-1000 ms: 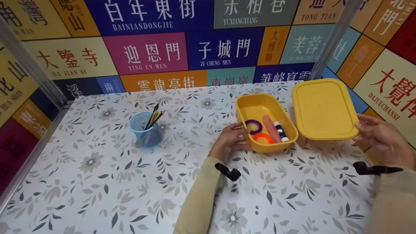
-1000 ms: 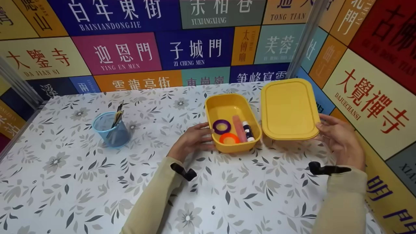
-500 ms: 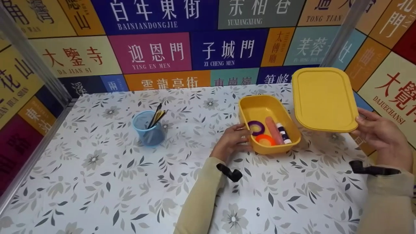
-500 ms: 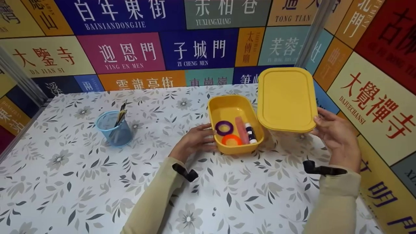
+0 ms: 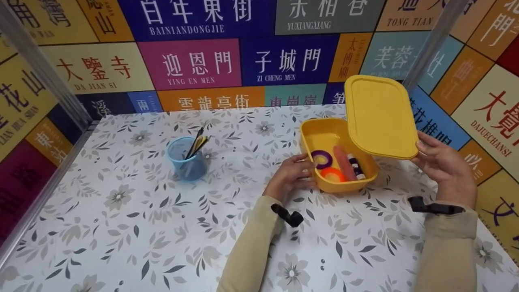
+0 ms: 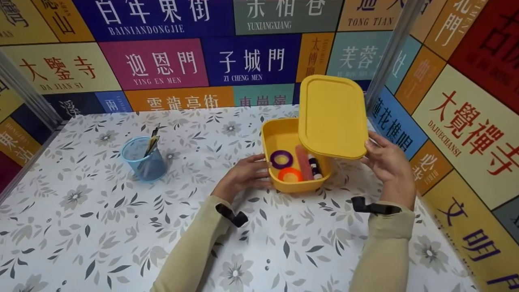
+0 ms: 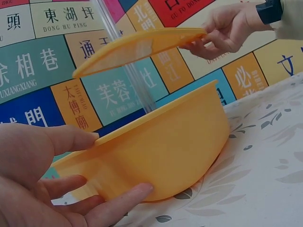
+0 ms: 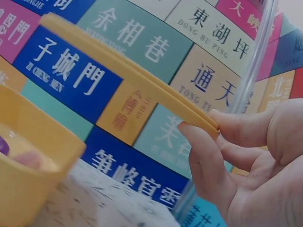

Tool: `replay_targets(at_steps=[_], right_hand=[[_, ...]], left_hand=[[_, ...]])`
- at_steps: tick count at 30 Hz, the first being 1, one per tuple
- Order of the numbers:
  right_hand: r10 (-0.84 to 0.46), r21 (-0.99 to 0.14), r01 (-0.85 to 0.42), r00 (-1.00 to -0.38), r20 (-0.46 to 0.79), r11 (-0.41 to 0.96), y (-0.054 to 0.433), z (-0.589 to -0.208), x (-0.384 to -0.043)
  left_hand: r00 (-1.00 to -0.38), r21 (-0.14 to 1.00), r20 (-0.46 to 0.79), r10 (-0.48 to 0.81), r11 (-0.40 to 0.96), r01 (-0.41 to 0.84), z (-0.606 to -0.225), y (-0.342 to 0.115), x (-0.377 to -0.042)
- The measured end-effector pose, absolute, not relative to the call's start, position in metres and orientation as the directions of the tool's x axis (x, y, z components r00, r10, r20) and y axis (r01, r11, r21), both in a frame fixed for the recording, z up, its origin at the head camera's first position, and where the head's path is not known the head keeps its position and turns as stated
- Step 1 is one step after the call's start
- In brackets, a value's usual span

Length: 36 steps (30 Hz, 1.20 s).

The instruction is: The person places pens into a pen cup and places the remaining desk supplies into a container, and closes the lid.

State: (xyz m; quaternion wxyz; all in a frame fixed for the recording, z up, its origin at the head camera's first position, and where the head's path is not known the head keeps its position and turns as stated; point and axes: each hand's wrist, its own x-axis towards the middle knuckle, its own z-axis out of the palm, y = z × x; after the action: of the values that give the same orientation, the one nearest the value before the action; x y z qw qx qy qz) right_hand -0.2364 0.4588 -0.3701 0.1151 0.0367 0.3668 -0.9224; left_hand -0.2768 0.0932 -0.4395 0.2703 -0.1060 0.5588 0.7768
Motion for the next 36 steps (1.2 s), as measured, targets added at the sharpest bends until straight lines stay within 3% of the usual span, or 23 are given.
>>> replay_targets(at_steps=[5,12,23,36], right_hand=[[-0.18,-0.686,0.268,-0.963,-0.199,-0.677,0.446,-0.372,-0.242],[-0.291,-0.661,0.32,-0.943,-0.159,-0.679,0.448,-0.381,-0.241],[-0.243,-0.733,0.339,-0.94,-0.239,-0.59,0.432,-0.382,-0.246],[-0.26,-0.801,0.355,-0.931,-0.255,-0.483,0.418,-0.384,-0.251]], left_hand=[[-0.835,0.809,-0.458,0.306,-0.246,-0.534,-0.438,0.094,-0.276],[-0.845,0.824,-0.431,0.315,-0.245,-0.511,-0.439,0.1,-0.272],[-0.848,0.839,-0.431,0.308,-0.209,-0.502,-0.436,0.095,-0.274],[-0.964,0.944,-0.256,0.074,-0.197,-0.265,-0.412,0.087,-0.276]])
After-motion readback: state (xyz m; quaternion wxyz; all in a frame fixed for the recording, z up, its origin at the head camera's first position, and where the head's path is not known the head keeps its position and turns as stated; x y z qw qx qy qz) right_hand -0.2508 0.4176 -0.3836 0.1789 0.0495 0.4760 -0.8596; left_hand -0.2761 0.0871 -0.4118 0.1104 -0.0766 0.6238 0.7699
